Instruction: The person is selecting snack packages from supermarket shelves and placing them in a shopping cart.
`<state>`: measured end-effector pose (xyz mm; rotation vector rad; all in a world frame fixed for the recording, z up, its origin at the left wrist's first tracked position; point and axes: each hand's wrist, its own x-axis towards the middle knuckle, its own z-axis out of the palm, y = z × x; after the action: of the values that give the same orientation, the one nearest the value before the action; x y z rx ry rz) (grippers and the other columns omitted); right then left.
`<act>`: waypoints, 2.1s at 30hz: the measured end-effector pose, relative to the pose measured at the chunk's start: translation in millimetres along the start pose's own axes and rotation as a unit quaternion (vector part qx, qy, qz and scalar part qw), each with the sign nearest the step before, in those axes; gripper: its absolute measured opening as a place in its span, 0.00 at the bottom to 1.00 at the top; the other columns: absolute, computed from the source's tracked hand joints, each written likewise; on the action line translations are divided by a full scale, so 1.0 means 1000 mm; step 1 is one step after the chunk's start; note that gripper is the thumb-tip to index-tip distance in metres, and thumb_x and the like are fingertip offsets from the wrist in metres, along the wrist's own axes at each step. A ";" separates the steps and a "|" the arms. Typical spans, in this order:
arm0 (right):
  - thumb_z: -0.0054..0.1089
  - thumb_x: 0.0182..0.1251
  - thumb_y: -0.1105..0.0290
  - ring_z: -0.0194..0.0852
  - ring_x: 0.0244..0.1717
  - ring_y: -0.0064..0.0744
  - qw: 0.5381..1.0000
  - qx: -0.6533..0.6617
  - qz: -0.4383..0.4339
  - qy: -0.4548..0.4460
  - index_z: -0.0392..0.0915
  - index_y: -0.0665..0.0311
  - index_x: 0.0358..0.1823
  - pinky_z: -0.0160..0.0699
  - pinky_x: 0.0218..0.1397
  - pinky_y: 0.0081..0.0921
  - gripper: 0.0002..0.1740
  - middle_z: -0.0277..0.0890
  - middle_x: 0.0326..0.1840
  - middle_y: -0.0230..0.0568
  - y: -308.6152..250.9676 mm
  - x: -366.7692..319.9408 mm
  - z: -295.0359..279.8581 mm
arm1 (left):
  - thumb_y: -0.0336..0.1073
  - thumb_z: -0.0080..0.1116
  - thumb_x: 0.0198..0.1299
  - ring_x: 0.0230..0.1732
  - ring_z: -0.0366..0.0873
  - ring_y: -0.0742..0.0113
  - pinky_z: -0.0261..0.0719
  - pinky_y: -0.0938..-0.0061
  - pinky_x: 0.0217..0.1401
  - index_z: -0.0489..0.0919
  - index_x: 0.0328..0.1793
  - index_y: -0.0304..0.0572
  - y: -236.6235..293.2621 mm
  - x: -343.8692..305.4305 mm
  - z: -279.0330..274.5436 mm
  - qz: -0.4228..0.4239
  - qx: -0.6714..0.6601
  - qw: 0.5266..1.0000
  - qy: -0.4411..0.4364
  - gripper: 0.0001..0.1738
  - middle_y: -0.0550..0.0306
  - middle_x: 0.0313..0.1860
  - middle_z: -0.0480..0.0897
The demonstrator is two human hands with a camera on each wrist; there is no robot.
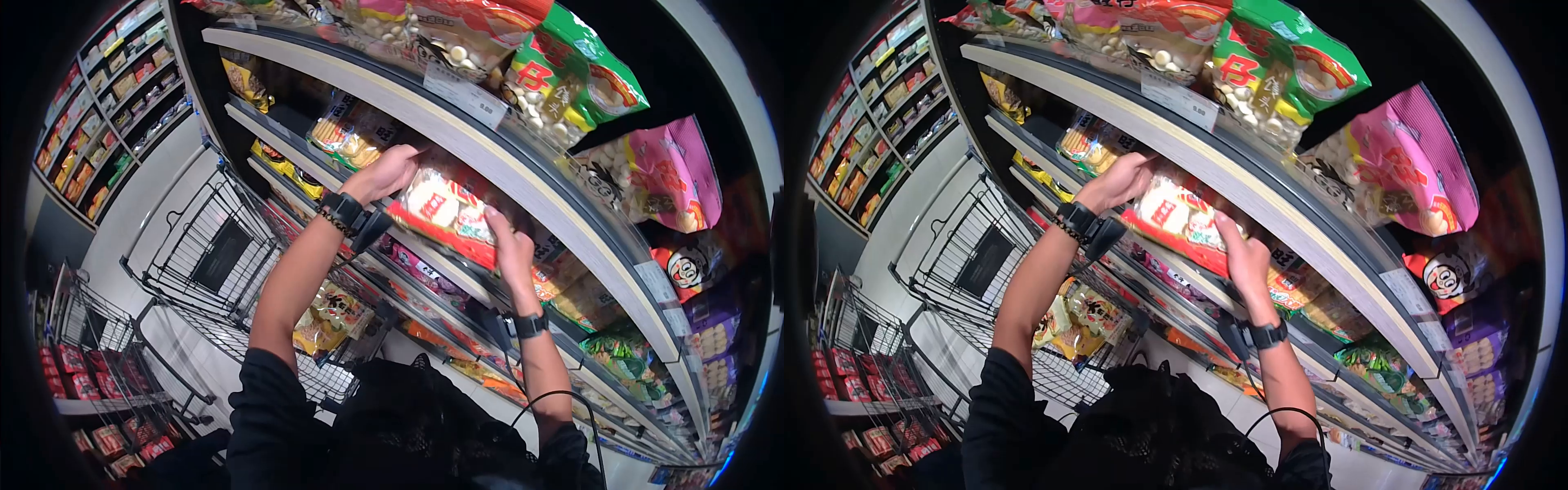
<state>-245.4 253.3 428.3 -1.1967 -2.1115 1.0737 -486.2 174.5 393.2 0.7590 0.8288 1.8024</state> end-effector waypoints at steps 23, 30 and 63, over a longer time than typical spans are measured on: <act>0.56 0.61 0.63 0.72 0.52 0.25 0.937 0.316 -0.019 -0.150 0.65 0.73 0.62 0.68 0.57 0.23 0.30 0.75 0.54 0.40 0.145 -0.121 -0.077 | 0.70 0.67 0.35 0.65 0.64 0.39 0.59 0.52 0.69 0.74 0.63 0.48 -0.030 0.028 0.014 0.265 0.712 0.634 0.143 0.50 0.42 0.62 0.72; 0.56 0.60 0.61 0.75 0.50 0.28 0.937 0.323 -0.016 -0.133 0.64 0.74 0.62 0.72 0.56 0.24 0.32 0.74 0.55 0.45 0.148 -0.125 -0.075 | 0.69 0.66 0.37 0.72 0.50 0.40 0.47 0.45 0.72 0.72 0.66 0.53 -0.071 0.044 -0.009 0.143 0.713 0.664 0.174 0.49 0.44 0.73 0.59; 0.58 0.59 0.60 0.72 0.56 0.31 0.948 0.297 0.025 -0.107 0.60 0.75 0.66 0.68 0.62 0.27 0.37 0.71 0.59 0.46 0.152 -0.143 -0.077 | 0.65 0.71 0.35 0.76 0.44 0.37 0.50 0.34 0.69 0.52 0.78 0.52 -0.073 0.047 0.053 -0.066 0.810 0.582 0.005 0.64 0.43 0.77 0.50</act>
<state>-44.6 206.9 344.4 -0.8658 -1.7028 1.7682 -422.4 250.4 370.8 1.6471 2.4622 0.3750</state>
